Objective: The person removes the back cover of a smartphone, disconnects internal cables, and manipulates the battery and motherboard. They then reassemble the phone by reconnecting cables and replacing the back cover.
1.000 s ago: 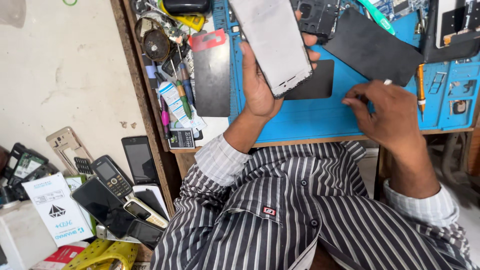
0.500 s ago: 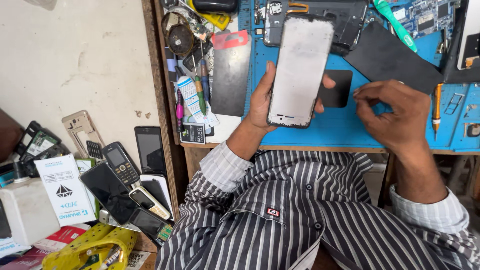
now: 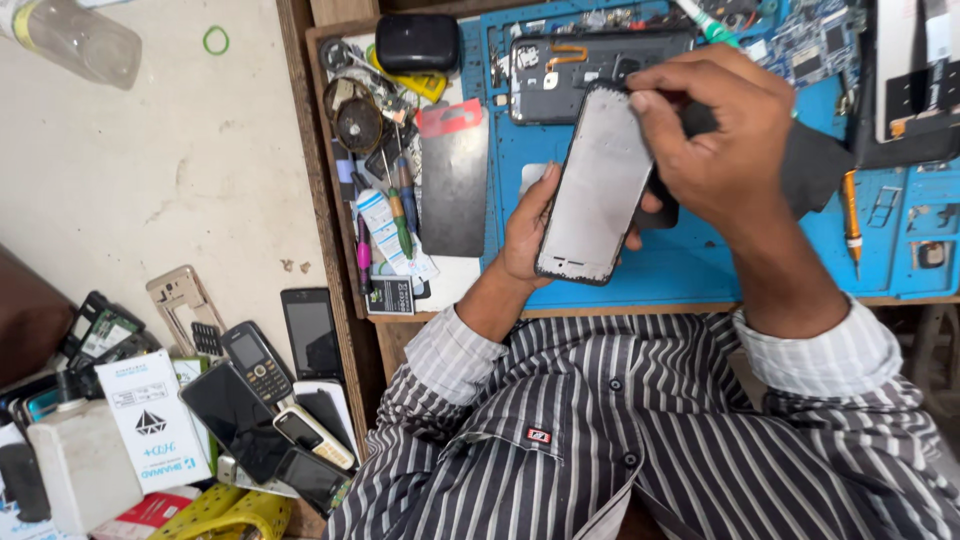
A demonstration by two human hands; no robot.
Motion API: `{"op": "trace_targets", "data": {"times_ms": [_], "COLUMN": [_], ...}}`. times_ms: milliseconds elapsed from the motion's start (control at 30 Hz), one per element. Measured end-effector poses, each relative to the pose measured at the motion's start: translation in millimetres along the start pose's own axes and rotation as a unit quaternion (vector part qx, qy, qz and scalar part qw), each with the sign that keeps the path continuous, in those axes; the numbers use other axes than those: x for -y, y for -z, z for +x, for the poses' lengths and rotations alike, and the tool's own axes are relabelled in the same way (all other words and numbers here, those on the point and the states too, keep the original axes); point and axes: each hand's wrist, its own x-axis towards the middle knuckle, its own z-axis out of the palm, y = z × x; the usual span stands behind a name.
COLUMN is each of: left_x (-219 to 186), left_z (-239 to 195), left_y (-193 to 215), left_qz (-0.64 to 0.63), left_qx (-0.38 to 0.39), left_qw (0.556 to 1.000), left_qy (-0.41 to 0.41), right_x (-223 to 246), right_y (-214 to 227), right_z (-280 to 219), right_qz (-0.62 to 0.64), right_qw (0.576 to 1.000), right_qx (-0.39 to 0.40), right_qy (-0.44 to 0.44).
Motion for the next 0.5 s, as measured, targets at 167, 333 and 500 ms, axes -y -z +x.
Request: {"op": "trace_targets", "data": {"times_ms": [167, 333, 500], "left_x": [0, 1, 2], "left_z": [1, 1, 3], "left_y": [-1, -2, 1], "left_qz": [-0.030, -0.007, -0.010], "left_qx": [-0.002, -0.004, -0.009], "left_qw": [0.999, 1.000, 1.000], "left_qy": [0.011, 0.008, 0.011], "right_x": [5, 0, -8], "right_y": [-13, -22, -25], "right_z": [9, 9, 10], "right_qz": [-0.061, -0.045, -0.051], "right_qw": [0.998, 0.999, 0.998], "right_qx": [-0.008, -0.025, -0.021], "right_qy": [-0.012, -0.001, 0.017]}}
